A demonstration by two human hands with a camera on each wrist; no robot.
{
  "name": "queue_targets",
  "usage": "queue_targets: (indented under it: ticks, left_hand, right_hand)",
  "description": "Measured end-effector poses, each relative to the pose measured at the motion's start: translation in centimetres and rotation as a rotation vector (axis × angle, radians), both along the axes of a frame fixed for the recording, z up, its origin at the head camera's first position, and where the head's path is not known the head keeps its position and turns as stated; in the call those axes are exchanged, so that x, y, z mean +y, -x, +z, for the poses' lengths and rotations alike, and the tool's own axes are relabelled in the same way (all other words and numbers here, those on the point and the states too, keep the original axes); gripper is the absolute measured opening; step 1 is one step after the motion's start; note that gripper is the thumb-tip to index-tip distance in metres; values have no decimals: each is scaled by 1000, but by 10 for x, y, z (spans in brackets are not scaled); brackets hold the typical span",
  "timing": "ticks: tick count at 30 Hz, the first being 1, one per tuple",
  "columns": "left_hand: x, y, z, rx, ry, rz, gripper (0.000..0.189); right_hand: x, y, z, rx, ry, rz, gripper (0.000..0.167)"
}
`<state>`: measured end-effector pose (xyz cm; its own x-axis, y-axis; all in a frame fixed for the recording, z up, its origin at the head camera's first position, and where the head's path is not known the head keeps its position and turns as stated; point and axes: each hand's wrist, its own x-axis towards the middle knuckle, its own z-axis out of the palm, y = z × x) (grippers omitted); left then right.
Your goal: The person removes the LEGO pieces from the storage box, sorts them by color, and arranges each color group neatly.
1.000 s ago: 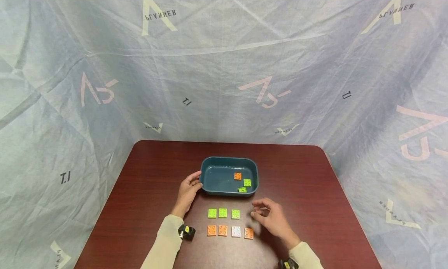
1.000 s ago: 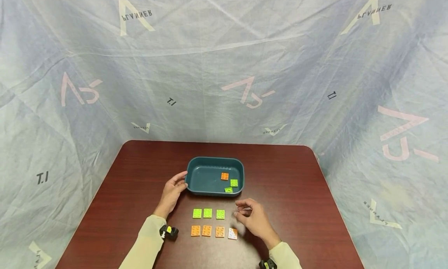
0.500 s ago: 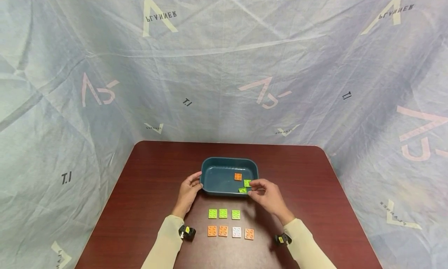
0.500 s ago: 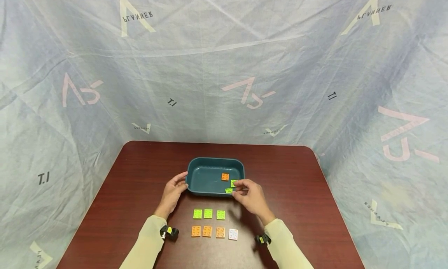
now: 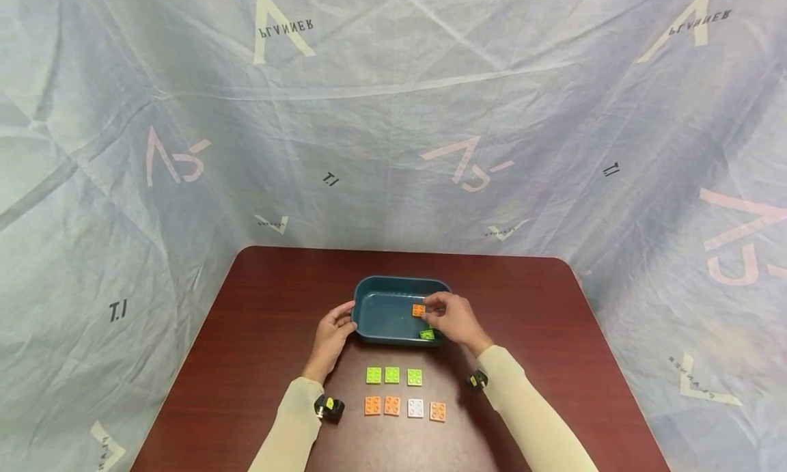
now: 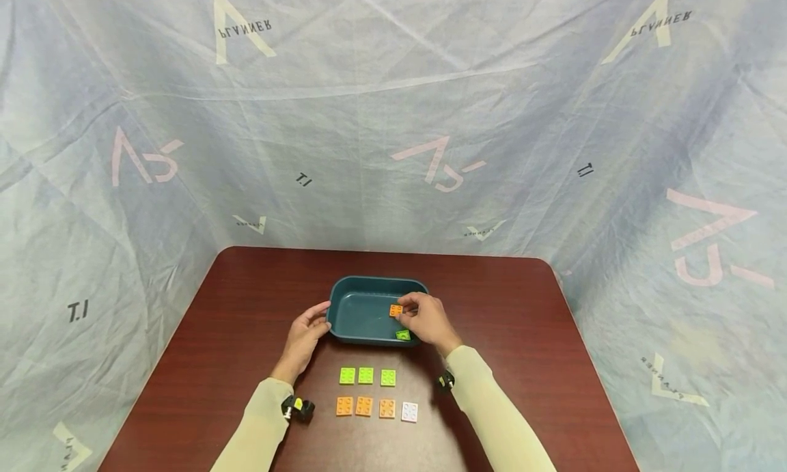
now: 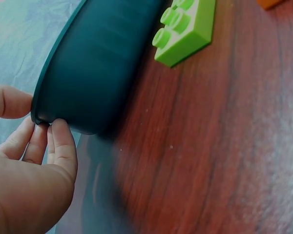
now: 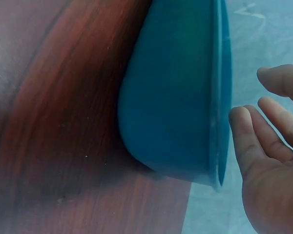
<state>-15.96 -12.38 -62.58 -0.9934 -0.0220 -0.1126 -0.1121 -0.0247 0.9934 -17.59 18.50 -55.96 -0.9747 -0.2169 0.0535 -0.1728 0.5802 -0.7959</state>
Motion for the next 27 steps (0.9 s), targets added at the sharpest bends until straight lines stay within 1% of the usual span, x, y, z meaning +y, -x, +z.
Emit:
queue_targets:
  ticks: [5, 8, 12, 19, 23, 27]
  left_hand:
    - [1, 0, -3, 11, 13, -3, 55]
    - [1, 0, -3, 17, -4, -9, 55]
    - [0, 1, -3, 14, -16, -5, 55]
    - [-1, 2, 0, 17, -10, 2, 56]
    - [-1, 1, 2, 15, -6, -1, 56]
    - [-1, 1, 2, 10, -3, 2, 56]
  right_hand:
    - [-2, 14, -9, -12, -41, 2, 30]
    - [-2, 20, -13, -19, -45, 8, 29]
    - [-4, 26, -14, -35, -59, 30, 31]
    - [-8, 37, -13, -32, -114, 66, 32]
    - [-12, 41, -13, -59, -122, 86, 32]
    - [-15, 44, -16, -62, -169, 111, 32]
